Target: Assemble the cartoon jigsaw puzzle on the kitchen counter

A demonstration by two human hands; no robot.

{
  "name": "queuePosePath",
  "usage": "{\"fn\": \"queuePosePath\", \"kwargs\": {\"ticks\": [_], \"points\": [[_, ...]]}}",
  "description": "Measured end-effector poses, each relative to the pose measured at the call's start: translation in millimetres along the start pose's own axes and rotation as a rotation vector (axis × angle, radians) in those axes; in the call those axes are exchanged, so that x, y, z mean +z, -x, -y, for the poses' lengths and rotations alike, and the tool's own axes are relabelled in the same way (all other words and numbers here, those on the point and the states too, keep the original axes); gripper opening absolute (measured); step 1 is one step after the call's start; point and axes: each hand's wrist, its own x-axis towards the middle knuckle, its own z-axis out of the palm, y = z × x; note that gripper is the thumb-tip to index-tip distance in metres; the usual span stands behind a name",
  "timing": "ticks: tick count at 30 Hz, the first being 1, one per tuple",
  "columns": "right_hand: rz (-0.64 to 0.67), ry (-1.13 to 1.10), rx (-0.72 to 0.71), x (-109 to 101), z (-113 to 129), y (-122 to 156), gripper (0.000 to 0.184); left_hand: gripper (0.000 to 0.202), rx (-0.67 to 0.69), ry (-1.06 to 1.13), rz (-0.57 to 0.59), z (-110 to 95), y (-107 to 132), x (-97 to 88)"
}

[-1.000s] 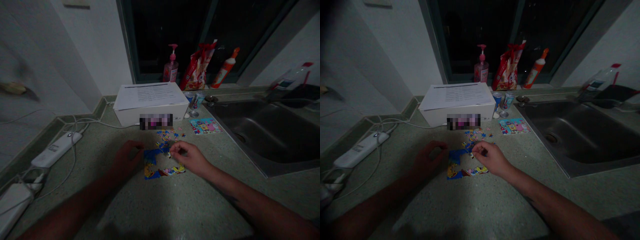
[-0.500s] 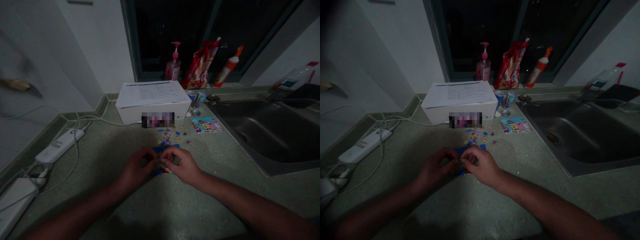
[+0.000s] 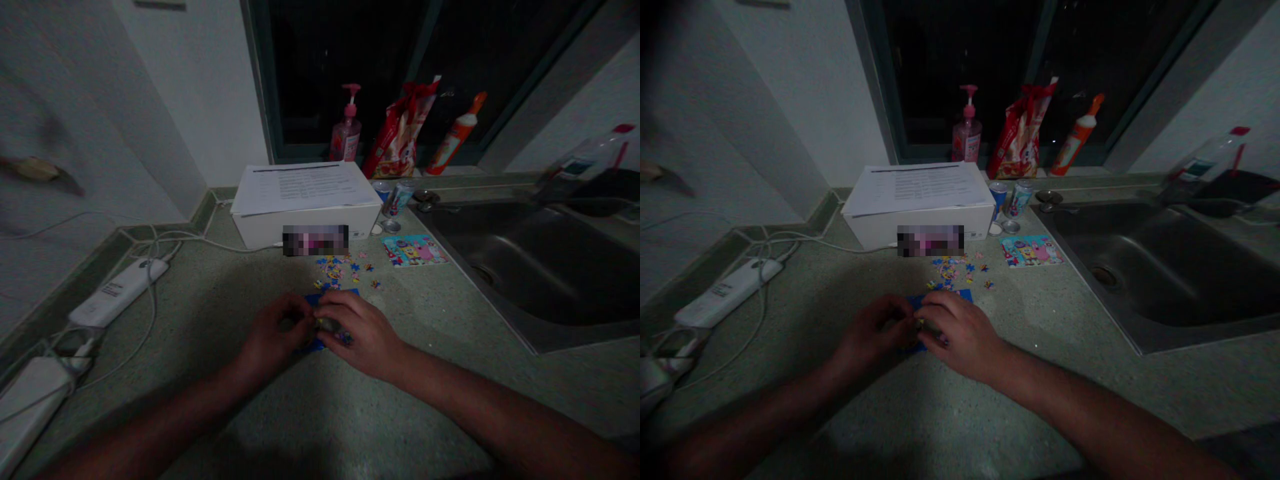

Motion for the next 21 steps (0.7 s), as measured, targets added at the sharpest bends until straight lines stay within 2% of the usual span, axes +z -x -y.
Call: {"fn": "queuePosePath", "kwargs": {"ticks": [4, 21], "points": [[-0.017, 0.056, -0.073, 1.8, -2.5, 2.3, 0.027, 0.017, -0.035, 0.06, 0.012, -1.1, -0.4, 0.1], [-0.049, 0.145, -0.133, -3.8, -3.6, 0.2, 0.02, 0.015, -0.059, 0.105, -0.013, 3.1, -1.6, 0.2]]}}
